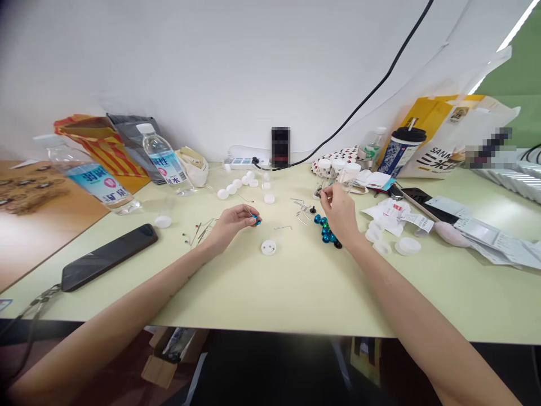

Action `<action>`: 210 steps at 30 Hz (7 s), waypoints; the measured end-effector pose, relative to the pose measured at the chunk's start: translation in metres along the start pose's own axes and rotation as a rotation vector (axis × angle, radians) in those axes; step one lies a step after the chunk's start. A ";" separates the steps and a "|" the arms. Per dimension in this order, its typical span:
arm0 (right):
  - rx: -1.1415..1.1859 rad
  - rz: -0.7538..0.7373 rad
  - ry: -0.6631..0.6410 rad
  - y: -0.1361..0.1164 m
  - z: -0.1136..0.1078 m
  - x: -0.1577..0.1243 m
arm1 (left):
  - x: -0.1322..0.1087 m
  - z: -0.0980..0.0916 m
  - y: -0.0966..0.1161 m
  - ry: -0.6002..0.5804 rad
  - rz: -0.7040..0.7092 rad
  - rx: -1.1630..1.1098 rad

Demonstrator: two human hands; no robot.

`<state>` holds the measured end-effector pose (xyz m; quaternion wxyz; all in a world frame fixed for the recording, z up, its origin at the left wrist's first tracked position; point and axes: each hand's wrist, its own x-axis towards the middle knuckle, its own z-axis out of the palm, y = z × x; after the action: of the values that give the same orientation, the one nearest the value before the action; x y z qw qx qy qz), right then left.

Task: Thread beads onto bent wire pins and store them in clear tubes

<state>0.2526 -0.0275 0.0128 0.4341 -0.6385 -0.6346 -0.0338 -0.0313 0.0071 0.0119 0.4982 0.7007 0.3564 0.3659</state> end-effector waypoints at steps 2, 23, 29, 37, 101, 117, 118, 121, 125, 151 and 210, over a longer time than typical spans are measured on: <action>0.154 -0.012 -0.063 -0.015 0.001 -0.007 | -0.003 -0.001 0.002 -0.045 -0.038 -0.257; 0.432 -0.332 -0.234 -0.083 0.000 -0.056 | -0.030 0.026 0.011 -0.057 -0.355 -0.850; 0.428 -0.429 -0.140 -0.081 0.003 -0.060 | -0.039 0.031 0.013 -0.114 -0.395 -0.897; 0.307 -0.629 -0.117 -0.077 0.000 -0.064 | -0.046 0.033 0.012 -0.108 -0.427 -0.934; 0.191 -0.863 -0.058 -0.080 -0.006 -0.061 | -0.047 0.038 0.017 0.033 -0.275 -0.814; 0.376 -0.660 -0.078 -0.063 0.011 -0.074 | -0.045 0.037 0.022 0.059 -0.222 -0.730; 0.397 -0.646 -0.084 -0.064 0.011 -0.074 | -0.045 0.036 0.022 0.061 -0.220 -0.721; 0.452 -0.607 -0.082 -0.071 0.009 -0.070 | -0.045 0.035 0.021 0.066 -0.218 -0.691; 0.450 -0.581 -0.063 -0.080 0.004 -0.065 | -0.045 0.034 0.021 0.072 -0.202 -0.658; 1.006 0.042 -0.272 -0.090 0.013 -0.073 | -0.044 0.028 0.023 0.063 -0.099 -0.490; 1.091 0.412 -0.588 -0.092 0.011 -0.061 | -0.036 0.030 0.017 0.109 -0.157 -0.464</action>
<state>0.1577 -0.0856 0.0168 0.5019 -0.4178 -0.5175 0.5529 -0.0207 -0.0414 0.0153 0.6525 0.5169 0.3426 0.4355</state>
